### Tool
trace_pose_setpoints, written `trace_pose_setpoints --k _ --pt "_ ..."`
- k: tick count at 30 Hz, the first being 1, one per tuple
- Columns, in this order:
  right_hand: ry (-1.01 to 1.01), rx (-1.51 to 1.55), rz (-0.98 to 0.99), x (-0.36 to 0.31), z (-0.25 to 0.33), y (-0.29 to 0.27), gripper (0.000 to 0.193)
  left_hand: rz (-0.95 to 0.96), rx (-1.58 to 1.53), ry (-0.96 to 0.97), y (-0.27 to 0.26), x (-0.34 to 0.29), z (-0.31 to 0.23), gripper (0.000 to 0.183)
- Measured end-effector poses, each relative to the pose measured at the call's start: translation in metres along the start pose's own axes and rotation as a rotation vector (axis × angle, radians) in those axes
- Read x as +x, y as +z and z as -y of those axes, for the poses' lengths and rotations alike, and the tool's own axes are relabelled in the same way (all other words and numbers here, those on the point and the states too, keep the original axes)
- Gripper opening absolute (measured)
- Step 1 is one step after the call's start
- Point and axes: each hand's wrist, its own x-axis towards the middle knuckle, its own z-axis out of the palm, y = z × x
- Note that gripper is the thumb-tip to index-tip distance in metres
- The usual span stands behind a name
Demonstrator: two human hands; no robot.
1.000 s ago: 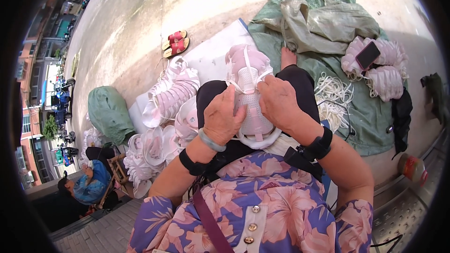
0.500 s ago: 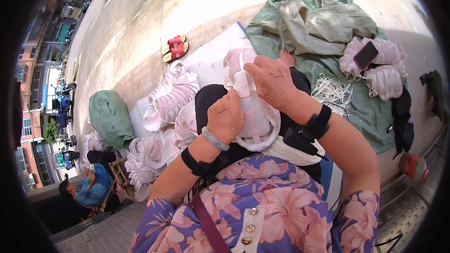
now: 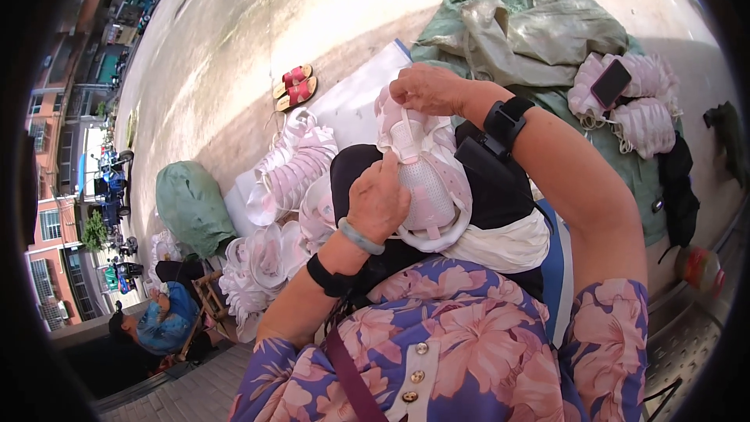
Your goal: The recorder is threading laces into multiple white and pink sneakers.
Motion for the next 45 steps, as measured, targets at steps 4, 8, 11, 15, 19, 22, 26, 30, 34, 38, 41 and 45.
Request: trace_pose_setpoints --k 4,8,11,15,19,22,26,30,34,38,41,45 --pt "-0.06 -0.099 -0.085 -0.002 -0.01 0.014 0.005 0.036 -0.02 -0.009 -0.001 0.001 -0.003 0.027" --pt "-0.094 -0.096 -0.266 -0.014 -0.013 0.019 0.008 0.022 -0.014 -0.019 -0.001 0.001 -0.006 0.027" --pt "0.046 -0.024 -0.257 -0.039 -0.007 0.001 0.008 0.042 -0.015 -0.021 -0.003 0.001 -0.005 0.027" --pt "-0.03 -0.177 -0.314 -0.088 -0.003 -0.004 0.009 0.106 0.041 -0.041 -0.004 0.005 -0.002 0.027" --pt "0.097 -0.271 -0.157 -0.119 0.024 0.005 0.011 0.123 0.023 -0.083 -0.006 0.009 0.002 0.027" --pt "-0.018 -0.337 -0.35 -0.116 0.036 0.014 0.013 0.125 0.023 -0.102 -0.006 0.009 0.0 0.024" --pt "-0.063 -0.156 -0.561 -0.089 0.063 0.029 0.017 0.178 0.019 -0.107 -0.01 0.012 -0.001 0.022" --pt "0.031 -0.123 -0.479 -0.07 0.076 0.051 0.021 0.266 0.081 -0.07 -0.016 0.016 0.003 0.023" --pt "0.107 -0.188 -0.511 -0.062 0.079 0.067 0.023 0.296 0.046 -0.076 -0.017 0.019 0.001 0.019" --pt "0.217 -0.126 -0.482 -0.062 0.086 0.069 0.022 0.297 0.057 -0.102 -0.016 0.022 0.005 0.018" --pt "0.291 -0.068 -0.432 -0.065 0.087 0.069 0.023 0.275 0.012 -0.096 -0.016 0.02 0.01 0.019" --pt "0.281 -0.087 -0.443 -0.069 0.085 0.072 0.024 0.255 -0.066 -0.038 -0.019 0.016 0.017 0.02"
